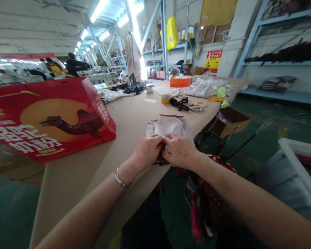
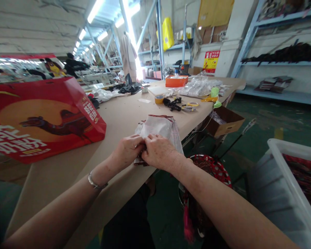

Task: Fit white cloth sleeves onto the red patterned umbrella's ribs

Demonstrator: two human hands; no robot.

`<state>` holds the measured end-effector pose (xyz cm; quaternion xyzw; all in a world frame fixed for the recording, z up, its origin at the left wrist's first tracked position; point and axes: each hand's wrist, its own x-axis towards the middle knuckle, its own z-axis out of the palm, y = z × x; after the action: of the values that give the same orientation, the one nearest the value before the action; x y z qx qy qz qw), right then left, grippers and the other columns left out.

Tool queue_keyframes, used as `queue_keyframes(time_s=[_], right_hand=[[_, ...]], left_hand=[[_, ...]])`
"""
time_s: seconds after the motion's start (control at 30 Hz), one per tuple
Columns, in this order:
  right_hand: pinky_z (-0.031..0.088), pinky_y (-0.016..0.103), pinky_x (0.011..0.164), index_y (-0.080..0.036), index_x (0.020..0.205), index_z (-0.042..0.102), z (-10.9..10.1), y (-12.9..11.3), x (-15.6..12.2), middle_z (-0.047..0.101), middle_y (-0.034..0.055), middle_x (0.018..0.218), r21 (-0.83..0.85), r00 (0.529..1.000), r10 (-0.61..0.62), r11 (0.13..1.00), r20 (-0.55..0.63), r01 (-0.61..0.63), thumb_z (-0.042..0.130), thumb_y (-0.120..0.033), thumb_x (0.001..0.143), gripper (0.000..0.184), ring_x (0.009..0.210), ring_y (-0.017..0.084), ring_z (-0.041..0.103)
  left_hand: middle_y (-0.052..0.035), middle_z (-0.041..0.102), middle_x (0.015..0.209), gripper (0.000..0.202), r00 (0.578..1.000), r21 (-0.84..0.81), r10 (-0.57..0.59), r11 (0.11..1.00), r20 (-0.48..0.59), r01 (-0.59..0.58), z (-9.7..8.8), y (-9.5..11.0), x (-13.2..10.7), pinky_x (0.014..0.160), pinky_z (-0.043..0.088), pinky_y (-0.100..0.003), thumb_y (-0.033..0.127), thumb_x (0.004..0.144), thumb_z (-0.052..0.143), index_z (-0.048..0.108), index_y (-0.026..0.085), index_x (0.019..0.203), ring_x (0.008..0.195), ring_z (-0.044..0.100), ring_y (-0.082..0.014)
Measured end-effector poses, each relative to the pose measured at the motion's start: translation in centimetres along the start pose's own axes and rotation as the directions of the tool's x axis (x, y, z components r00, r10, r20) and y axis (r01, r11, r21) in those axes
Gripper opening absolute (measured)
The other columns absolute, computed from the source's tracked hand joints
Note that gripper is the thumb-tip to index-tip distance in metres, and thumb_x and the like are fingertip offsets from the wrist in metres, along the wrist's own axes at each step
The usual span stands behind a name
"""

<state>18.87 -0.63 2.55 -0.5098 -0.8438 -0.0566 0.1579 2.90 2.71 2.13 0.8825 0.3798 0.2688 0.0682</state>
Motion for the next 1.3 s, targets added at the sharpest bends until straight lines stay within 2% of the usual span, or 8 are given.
queue_keyframes(time_s=[0.33,0.53,0.6,0.67,0.8,0.93,1.13,1.3], right_hand=[[0.046,0.032,0.074,-0.015,0.105,0.059,0.1,2.2,-0.3,0.061,0.0134,0.108,-0.132,0.974,0.219,0.969,0.056,-0.211,0.037,-0.008,0.087,0.029,0.093,0.023,0.060],[0.044,0.032,0.079,-0.017,0.116,0.054,-0.9,4.6,-2.3,0.068,0.0096,0.094,0.191,0.899,0.415,0.902,-0.137,-0.387,0.045,-0.011,0.079,0.039,0.088,0.024,0.063],[0.043,0.029,0.077,-0.017,0.113,0.054,-0.5,3.6,-3.8,0.068,0.0092,0.094,0.285,0.880,0.435,0.882,-0.190,-0.375,0.044,-0.010,0.078,0.037,0.087,0.022,0.063],[0.041,0.028,0.070,-0.017,0.098,0.057,0.4,2.0,-5.9,0.067,0.0082,0.085,0.286,0.904,0.416,0.882,-0.098,-0.374,0.044,-0.013,0.080,0.022,0.079,0.021,0.062],[0.034,0.025,0.059,-0.018,0.081,0.056,3.2,-0.5,-10.6,0.061,0.0036,0.071,0.440,0.936,0.313,0.827,0.158,-0.351,0.043,-0.016,0.085,0.014,0.064,0.016,0.055],[0.038,0.022,0.062,-0.017,0.079,0.059,4.9,-0.1,-12.7,0.057,-0.0007,0.070,0.845,0.888,0.446,0.430,0.108,-0.319,0.049,-0.025,0.087,0.015,0.067,0.013,0.051],[0.048,0.024,0.069,-0.020,0.085,0.065,4.1,-0.8,-12.0,0.067,-0.0016,0.078,0.775,0.731,0.539,-0.631,0.418,0.022,0.067,-0.037,0.076,0.019,0.070,0.013,0.061],[0.051,0.034,0.075,-0.015,0.080,0.069,1.3,-2.0,-16.9,0.070,0.0062,0.074,0.531,0.857,0.057,-0.806,0.512,-0.263,0.067,-0.042,0.075,0.028,0.074,0.020,0.066]], left_hand=[[-0.0036,0.057,0.076,0.018,0.999,0.197,0.026,0.980,-0.039,-0.017,-0.5,0.8,-1.1,0.063,0.040,-0.027,0.009,0.079,0.046,0.060,0.018,0.075,0.068,0.053,-0.0154],[-0.0012,0.055,0.068,0.009,0.928,-0.102,-0.324,0.945,-0.184,0.310,0.9,1.0,-2.1,0.057,0.040,-0.026,0.012,0.074,0.051,0.057,0.018,0.073,0.059,0.050,-0.0134],[0.0025,0.052,0.061,0.003,0.844,-0.513,-0.511,0.776,-0.167,0.368,1.0,2.0,-1.9,0.048,0.039,-0.023,0.016,0.072,0.053,0.054,0.019,0.073,0.051,0.048,-0.0113],[0.0045,0.054,0.062,0.011,0.772,-0.863,-0.633,0.420,-0.058,0.280,0.9,3.4,-2.0,0.042,0.039,-0.019,0.020,0.069,0.059,0.051,0.019,0.077,0.048,0.049,-0.0096],[0.0051,0.058,0.064,0.028,0.740,-0.965,-0.619,-0.151,0.263,0.216,1.4,5.7,-3.5,0.046,0.049,-0.018,0.021,0.060,0.073,0.051,0.018,0.077,0.052,0.055,-0.0079],[0.0032,0.061,0.061,0.028,0.690,-0.942,-0.647,-0.152,0.324,0.299,4.4,6.3,-6.2,0.047,0.050,-0.019,0.026,0.061,0.076,0.056,0.016,0.078,0.052,0.057,-0.0088],[0.0002,0.058,0.050,0.027,0.743,-0.787,-0.394,0.076,0.541,0.613,5.4,7.8,-7.6,0.032,0.028,-0.013,0.036,0.074,0.066,0.058,0.013,0.063,0.036,0.040,-0.0036],[0.0059,0.046,0.044,0.032,0.680,-0.720,-0.250,-0.340,0.690,0.605,4.4,9.6,-7.2,0.032,0.031,-0.016,0.033,0.063,0.074,0.048,0.016,0.056,0.033,0.039,-0.0052]])
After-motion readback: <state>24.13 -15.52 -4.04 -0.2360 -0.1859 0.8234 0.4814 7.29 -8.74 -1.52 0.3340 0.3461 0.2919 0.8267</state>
